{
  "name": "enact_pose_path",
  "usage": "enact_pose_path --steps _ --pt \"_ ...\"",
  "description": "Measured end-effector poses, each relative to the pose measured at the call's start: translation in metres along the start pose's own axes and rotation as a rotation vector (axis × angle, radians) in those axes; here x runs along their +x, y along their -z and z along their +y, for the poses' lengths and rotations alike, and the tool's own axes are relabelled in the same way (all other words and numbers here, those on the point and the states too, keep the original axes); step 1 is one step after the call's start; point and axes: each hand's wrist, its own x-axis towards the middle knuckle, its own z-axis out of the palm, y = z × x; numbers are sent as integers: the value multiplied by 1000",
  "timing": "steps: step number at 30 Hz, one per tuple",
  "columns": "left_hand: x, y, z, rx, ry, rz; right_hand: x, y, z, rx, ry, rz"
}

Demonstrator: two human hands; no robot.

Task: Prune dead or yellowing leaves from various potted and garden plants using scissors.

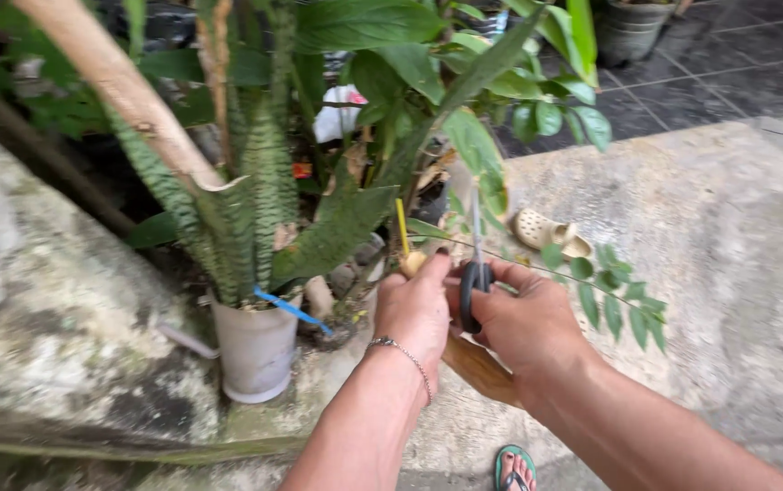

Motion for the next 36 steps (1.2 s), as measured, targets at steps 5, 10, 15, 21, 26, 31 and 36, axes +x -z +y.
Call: enact_pose_path --steps 5,10,15,21,26,31,36 --pt "29 -15 -34 -39 7 59 18 49 -14 -137 -135 -105" --pt "47 -32 -45 -19 80 213 96 128 -32 -348 -223 -212" --pt "91 -67 -76 102 62 280 185 183 -60 -857 -212 -208" --pt "134 -101 -91 415 -73 425 248 194 -51 -898 -362 -443" --pt "157 -113 -75 887 -93 484 264 183 -24 -879 -483 -617" --pt "187 -129 -62 1180 -132 297 280 182 2 -961 -402 -574" --pt "213 -136 -54 1221 -162 221 302 186 15 -887 -418 -543"
